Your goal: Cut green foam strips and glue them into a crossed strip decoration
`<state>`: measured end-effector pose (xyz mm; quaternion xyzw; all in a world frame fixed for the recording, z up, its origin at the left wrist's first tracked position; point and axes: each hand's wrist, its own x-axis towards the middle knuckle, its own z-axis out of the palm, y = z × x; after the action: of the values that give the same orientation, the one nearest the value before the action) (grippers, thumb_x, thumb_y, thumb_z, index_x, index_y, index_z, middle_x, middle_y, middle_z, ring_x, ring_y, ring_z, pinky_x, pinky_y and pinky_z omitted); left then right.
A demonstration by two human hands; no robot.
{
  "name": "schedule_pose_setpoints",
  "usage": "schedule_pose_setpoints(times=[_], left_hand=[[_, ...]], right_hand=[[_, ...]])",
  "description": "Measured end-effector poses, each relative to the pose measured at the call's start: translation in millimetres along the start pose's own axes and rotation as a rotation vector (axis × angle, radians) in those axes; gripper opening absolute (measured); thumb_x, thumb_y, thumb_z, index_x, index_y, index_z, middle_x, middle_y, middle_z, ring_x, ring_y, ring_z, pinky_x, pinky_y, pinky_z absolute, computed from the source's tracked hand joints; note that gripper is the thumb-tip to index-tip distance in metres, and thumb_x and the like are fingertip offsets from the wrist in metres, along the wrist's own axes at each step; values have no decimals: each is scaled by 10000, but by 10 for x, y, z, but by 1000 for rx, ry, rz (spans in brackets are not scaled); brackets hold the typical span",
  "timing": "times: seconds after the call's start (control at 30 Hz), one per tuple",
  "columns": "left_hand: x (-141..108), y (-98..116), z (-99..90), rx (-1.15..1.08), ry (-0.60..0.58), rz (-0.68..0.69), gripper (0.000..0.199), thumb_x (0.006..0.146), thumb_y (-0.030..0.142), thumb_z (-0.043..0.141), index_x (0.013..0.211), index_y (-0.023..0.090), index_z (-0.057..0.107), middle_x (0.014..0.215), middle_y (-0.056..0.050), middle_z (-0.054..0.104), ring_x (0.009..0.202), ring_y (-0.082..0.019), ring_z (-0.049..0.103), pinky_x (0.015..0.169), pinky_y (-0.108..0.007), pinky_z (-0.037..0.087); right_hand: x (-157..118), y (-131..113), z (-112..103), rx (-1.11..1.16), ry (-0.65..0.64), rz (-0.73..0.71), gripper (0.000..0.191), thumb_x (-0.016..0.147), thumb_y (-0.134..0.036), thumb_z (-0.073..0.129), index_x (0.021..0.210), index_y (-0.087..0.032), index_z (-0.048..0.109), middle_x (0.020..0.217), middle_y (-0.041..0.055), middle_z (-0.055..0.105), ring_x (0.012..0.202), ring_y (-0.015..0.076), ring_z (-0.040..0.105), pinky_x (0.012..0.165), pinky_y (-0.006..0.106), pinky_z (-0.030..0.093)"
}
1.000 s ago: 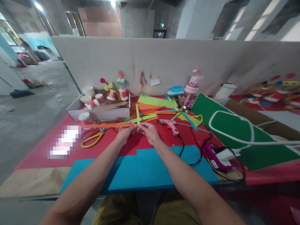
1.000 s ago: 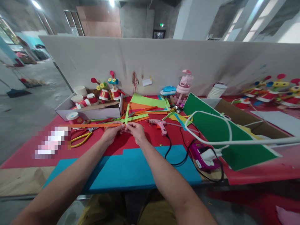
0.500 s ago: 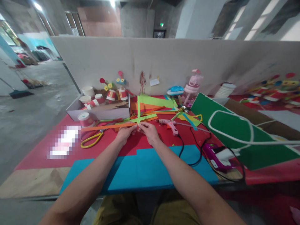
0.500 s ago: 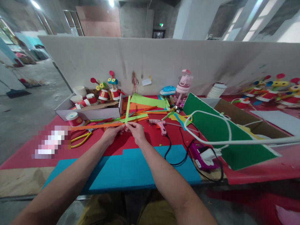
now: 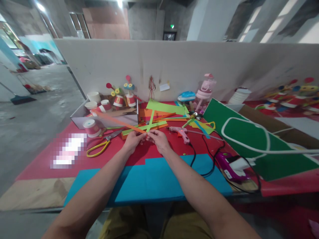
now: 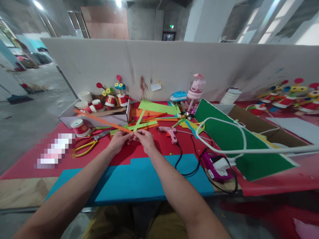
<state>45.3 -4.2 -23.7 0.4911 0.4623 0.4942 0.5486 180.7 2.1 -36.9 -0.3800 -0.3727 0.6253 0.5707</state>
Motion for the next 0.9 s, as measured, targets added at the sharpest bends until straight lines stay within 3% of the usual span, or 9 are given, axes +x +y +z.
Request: schedule_pose_setpoints(times=[0.5, 0.9], left_hand=[[12, -18, -8, -75, -46, 15, 322, 610, 366, 772, 667, 146, 543, 535, 24, 545, 463, -75, 489, 424, -183, 354], [7, -14, 0, -50, -34, 38, 283, 644, 347, 735, 671, 151, 533, 518, 28, 537, 446, -74, 480, 420, -189, 349]], right_hand=[[-5, -3, -13, 26, -72, 50, 320, 505, -303, 827, 690, -155, 612, 574, -37, 611, 557, 83, 571, 600, 236, 552], [-6, -10, -7, -9, -1, -6, 273, 550, -279, 800, 656, -162, 578, 559, -36, 610, 554, 85, 579, 607, 238, 555]])
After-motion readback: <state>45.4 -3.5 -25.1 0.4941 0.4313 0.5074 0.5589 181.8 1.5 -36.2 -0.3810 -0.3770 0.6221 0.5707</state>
